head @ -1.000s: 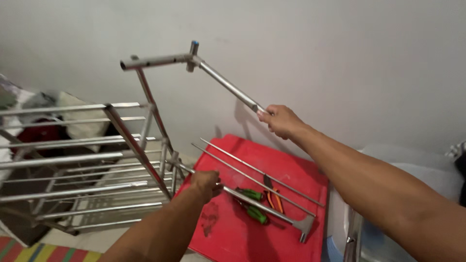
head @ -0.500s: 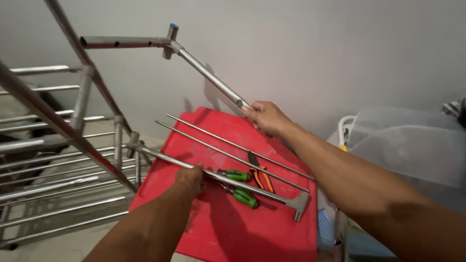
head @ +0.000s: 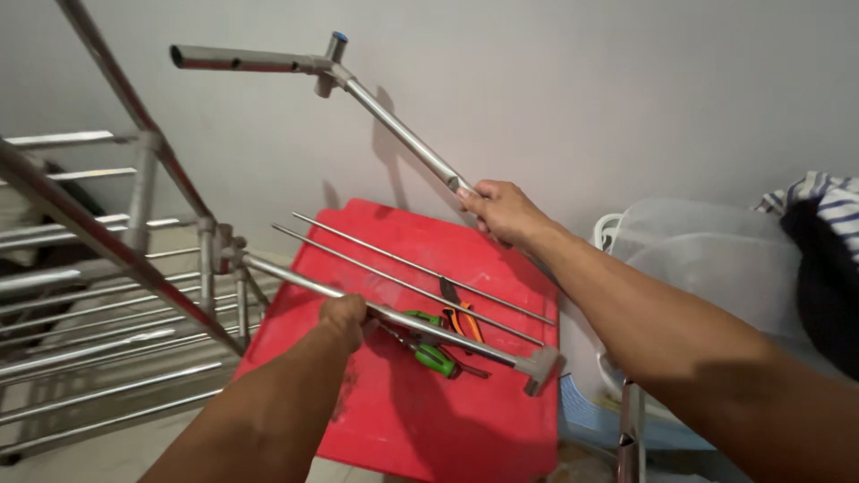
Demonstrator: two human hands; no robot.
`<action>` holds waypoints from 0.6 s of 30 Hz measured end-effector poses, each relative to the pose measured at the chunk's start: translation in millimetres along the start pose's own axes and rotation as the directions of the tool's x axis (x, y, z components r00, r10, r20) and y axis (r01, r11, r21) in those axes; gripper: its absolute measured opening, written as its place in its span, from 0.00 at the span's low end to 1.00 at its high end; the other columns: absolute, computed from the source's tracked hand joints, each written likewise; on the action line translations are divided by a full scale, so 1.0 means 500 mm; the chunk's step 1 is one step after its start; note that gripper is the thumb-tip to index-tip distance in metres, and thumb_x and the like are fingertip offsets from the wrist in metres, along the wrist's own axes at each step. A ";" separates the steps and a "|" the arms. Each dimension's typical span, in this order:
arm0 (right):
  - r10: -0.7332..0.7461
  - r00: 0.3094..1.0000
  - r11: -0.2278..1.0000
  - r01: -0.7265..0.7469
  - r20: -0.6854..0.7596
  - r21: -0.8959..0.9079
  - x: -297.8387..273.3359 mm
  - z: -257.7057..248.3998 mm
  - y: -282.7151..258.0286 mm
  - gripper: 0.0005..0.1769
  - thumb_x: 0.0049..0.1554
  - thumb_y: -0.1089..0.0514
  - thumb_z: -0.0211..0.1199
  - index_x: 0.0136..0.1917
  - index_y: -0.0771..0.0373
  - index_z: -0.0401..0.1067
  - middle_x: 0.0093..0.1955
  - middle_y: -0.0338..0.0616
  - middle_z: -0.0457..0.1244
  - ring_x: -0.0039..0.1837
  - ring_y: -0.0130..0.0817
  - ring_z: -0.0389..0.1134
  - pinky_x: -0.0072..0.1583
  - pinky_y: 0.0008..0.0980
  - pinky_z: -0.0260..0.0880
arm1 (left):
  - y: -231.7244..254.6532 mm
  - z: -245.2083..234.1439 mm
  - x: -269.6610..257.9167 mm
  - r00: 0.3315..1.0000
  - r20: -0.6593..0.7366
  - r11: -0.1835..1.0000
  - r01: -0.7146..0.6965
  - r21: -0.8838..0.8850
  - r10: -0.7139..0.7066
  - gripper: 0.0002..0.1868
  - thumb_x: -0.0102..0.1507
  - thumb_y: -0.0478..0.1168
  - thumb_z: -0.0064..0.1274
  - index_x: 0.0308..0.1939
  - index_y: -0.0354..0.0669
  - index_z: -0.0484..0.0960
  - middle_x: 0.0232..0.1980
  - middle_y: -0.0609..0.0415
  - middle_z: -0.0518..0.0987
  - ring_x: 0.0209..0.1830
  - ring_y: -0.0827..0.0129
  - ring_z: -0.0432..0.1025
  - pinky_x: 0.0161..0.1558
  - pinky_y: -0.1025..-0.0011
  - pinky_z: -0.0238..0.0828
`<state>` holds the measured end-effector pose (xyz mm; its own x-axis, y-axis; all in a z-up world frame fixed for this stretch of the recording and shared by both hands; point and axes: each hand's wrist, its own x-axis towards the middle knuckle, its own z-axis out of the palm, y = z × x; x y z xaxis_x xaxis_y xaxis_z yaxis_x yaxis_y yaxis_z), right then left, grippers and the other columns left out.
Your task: The person assembles a metal drying rack by connecting multiple tubular poles and joints. They insert poles into joints and secure them by hand, gradually building the frame structure.
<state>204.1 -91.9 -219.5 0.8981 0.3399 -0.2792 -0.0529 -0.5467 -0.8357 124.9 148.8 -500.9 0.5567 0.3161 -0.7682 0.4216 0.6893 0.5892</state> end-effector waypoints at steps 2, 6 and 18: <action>-0.008 1.000 1.000 0.008 0.016 0.001 -0.019 -0.019 -0.031 0.21 0.64 0.42 0.55 0.50 0.62 0.72 0.26 0.37 0.54 0.23 0.26 0.50 0.26 0.33 0.48 | 0.032 0.016 -0.058 0.998 0.053 1.000 -0.024 0.006 0.023 0.08 0.67 0.30 0.46 0.47 0.28 0.75 0.43 0.38 0.82 0.40 0.52 0.80 0.42 0.56 0.86; 0.006 1.000 1.000 -0.006 -0.008 -0.003 -0.063 -0.058 -0.101 0.21 0.64 0.42 0.55 0.50 0.63 0.73 0.27 0.35 0.54 0.24 0.25 0.48 0.26 0.32 0.47 | 0.106 0.065 -0.184 0.996 0.088 0.996 -0.028 0.085 0.020 0.10 0.70 0.37 0.44 0.48 0.32 0.77 0.44 0.43 0.82 0.43 0.55 0.80 0.46 0.58 0.83; -0.099 0.995 0.995 0.099 -0.008 -0.012 -0.203 -0.206 -0.298 0.22 0.64 0.40 0.54 0.50 0.61 0.73 0.28 0.35 0.55 0.26 0.24 0.50 0.28 0.31 0.49 | 0.279 0.126 -0.520 0.935 0.075 0.915 -0.354 0.192 0.346 0.12 0.69 0.39 0.49 0.44 0.29 0.78 0.39 0.44 0.81 0.37 0.60 0.79 0.36 0.64 0.84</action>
<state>166.0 -123.5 -18.0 0.9022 0.3865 -0.1917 0.0411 -0.5194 -0.8535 83.9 121.9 -203.1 0.7202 0.4855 -0.4956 0.3262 0.3936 0.8595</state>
